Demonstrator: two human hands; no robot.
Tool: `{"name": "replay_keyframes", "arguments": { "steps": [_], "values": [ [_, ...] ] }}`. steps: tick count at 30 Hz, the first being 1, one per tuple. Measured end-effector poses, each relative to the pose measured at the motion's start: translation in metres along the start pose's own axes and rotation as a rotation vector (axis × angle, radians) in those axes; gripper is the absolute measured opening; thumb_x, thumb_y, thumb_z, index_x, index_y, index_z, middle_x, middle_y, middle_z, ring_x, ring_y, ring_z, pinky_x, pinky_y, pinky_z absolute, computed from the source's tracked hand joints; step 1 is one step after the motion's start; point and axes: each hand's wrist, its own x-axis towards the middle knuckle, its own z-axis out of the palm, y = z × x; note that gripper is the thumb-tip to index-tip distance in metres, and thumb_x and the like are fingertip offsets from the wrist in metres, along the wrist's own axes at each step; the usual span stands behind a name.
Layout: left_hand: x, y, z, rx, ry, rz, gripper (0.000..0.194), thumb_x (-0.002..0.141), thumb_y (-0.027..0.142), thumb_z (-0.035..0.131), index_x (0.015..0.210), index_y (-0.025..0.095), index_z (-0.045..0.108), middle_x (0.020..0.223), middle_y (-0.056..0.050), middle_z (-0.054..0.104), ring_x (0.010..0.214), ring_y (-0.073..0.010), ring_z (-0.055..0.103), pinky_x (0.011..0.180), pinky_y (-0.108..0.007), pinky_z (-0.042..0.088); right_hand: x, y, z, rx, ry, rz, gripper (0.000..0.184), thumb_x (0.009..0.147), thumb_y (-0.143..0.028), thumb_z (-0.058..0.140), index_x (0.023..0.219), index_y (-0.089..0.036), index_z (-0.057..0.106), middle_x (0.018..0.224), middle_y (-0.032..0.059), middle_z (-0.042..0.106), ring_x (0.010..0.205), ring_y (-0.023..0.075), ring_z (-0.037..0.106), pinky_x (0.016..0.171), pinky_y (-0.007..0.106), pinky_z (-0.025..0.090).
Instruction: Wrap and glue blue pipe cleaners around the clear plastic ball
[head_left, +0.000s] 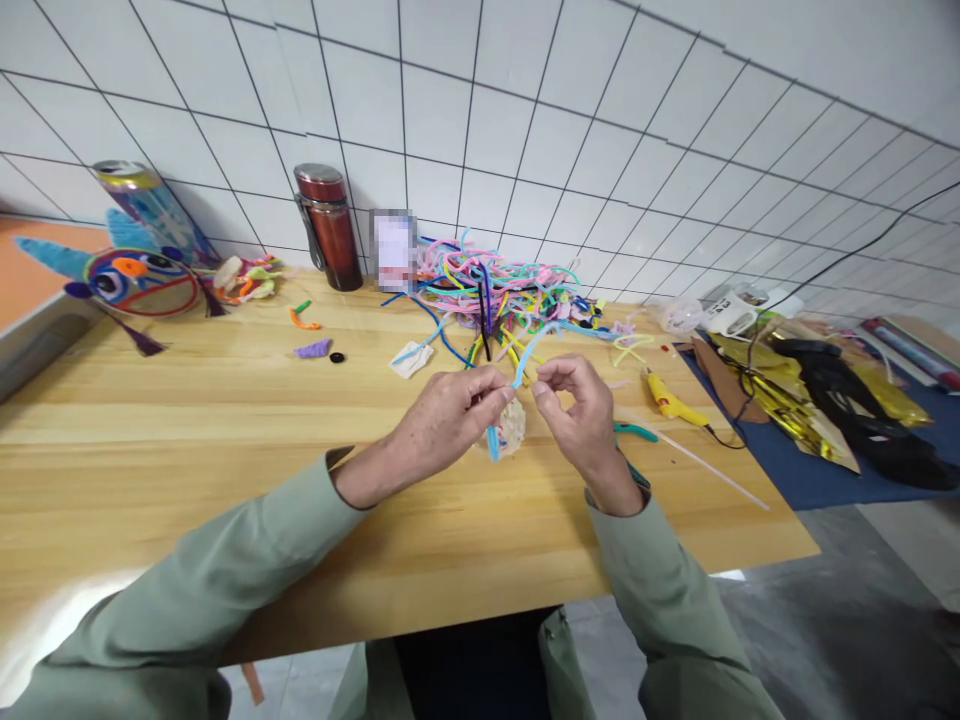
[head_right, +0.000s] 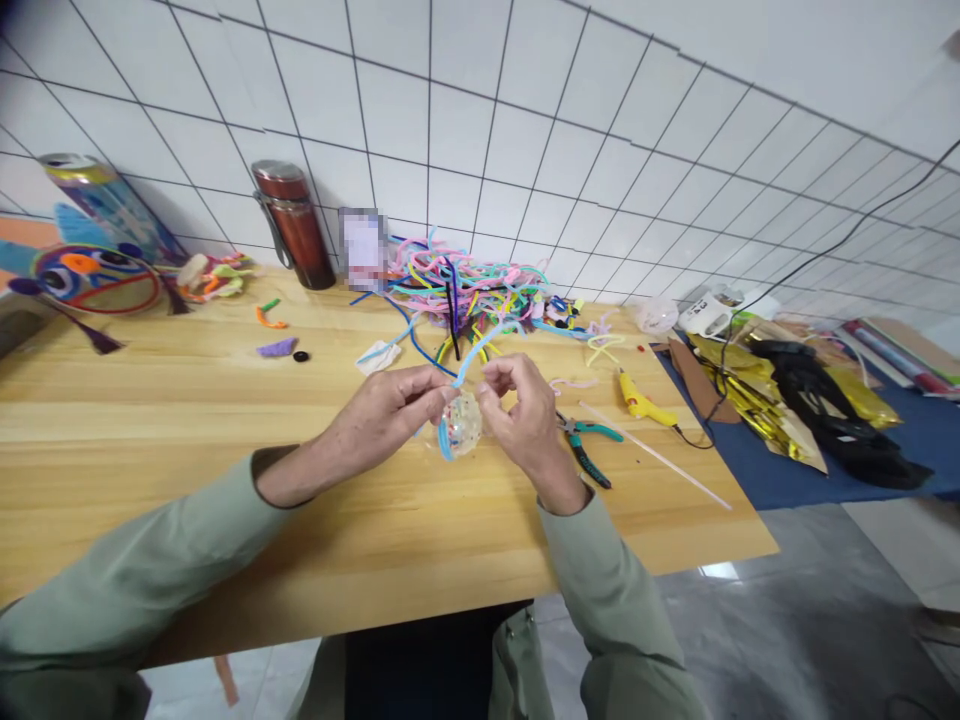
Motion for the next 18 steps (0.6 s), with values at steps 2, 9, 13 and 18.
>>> {"name": "replay_keyframes", "arguments": {
  "steps": [2,9,13,18],
  "values": [
    [-0.001,-0.001,0.002,0.024,0.002,0.017,0.026,0.105,0.024,0.053,0.086,0.018,0.069,0.074,0.001,0.069,0.066,-0.0125,0.061,0.064,-0.023,0.045,-0.001,-0.005,0.001,-0.005,-0.037,-0.045,0.006,0.094,-0.021,0.064,0.096,-0.026,0.065,0.087,0.0005,0.072,0.075,0.0177,0.068,0.072,0.034,0.058],
    [-0.005,-0.008,0.011,0.264,0.034,0.072,0.020,0.101,0.016,0.056,0.087,0.018,0.070,0.079,-0.002,0.077,0.067,-0.0147,0.068,0.065,-0.025,0.046,-0.006,-0.007,0.006,-0.194,-0.056,-0.239,0.013,0.095,-0.014,0.061,0.099,-0.025,0.069,0.087,0.0044,0.078,0.078,0.0214,0.074,0.074,0.036,0.058],
    [-0.006,-0.009,0.013,0.377,0.011,0.071,0.019,0.101,0.015,0.055,0.088,0.018,0.069,0.077,-0.003,0.075,0.068,-0.0169,0.069,0.064,-0.026,0.045,-0.008,-0.005,0.010,-0.326,-0.066,-0.305,0.018,0.096,-0.013,0.062,0.099,-0.026,0.074,0.090,0.0063,0.082,0.084,0.0237,0.078,0.077,0.037,0.058],
    [-0.007,-0.008,0.013,0.408,0.018,0.120,0.023,0.103,0.016,0.052,0.085,0.018,0.067,0.073,-0.002,0.073,0.063,-0.0151,0.065,0.062,-0.027,0.042,-0.007,-0.006,0.010,-0.342,-0.082,-0.268,0.019,0.095,-0.012,0.064,0.094,-0.028,0.075,0.088,0.0049,0.083,0.084,0.0238,0.079,0.078,0.038,0.059]
  ]
}}
